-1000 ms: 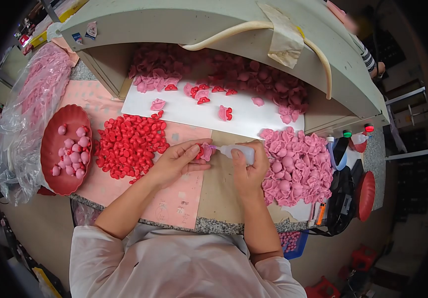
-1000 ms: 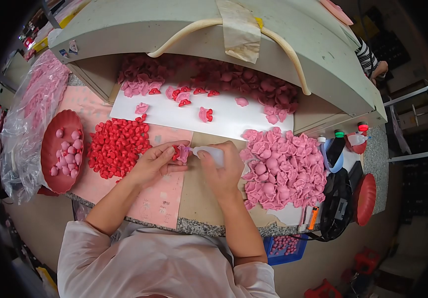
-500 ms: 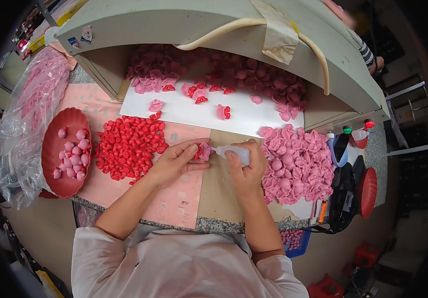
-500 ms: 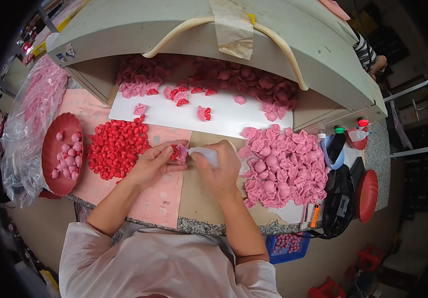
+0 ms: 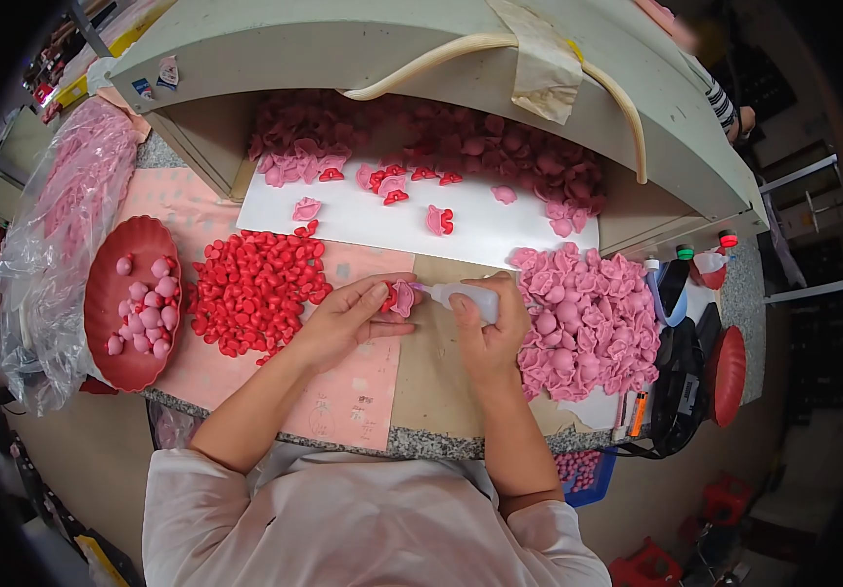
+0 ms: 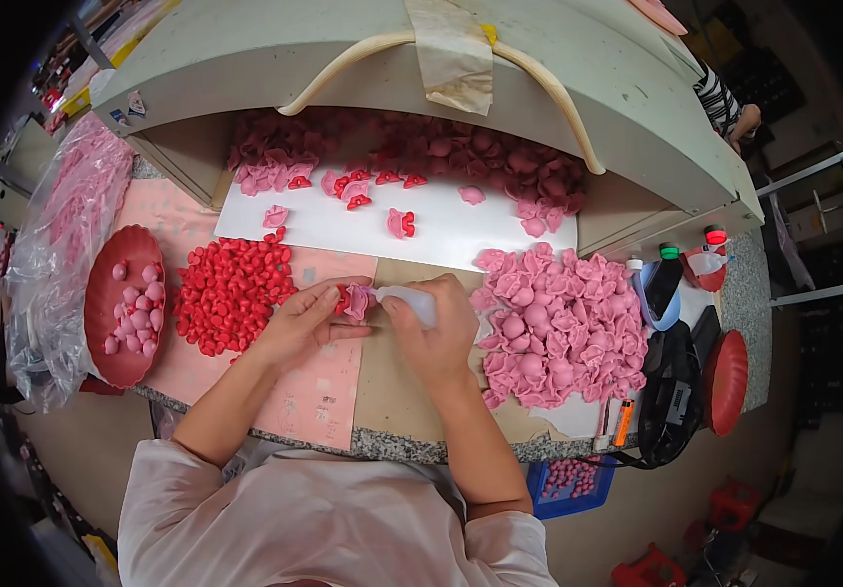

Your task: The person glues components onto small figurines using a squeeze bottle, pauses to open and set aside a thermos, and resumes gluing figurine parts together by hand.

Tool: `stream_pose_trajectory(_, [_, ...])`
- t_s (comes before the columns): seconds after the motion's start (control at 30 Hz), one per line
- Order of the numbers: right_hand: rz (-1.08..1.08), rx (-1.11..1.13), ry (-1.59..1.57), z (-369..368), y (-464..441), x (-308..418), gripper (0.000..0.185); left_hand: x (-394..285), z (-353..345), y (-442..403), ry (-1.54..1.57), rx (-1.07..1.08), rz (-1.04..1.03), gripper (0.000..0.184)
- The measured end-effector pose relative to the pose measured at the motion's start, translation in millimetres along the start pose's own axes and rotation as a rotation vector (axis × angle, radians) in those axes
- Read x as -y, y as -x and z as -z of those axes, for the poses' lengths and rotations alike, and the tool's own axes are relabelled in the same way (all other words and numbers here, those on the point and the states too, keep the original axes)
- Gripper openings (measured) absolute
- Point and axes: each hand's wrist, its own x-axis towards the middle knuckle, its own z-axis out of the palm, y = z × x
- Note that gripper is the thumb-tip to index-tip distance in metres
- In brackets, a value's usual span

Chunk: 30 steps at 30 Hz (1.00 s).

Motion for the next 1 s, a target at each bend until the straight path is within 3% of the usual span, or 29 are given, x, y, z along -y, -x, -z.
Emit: stream_pose_trajectory(1.0, [-0.065, 0.004, 0.017, 0.1, 1.7, -1.1, 0.021, 1.0, -1.4, 0.2, 0.019, -0.019, -0.021, 0.043])
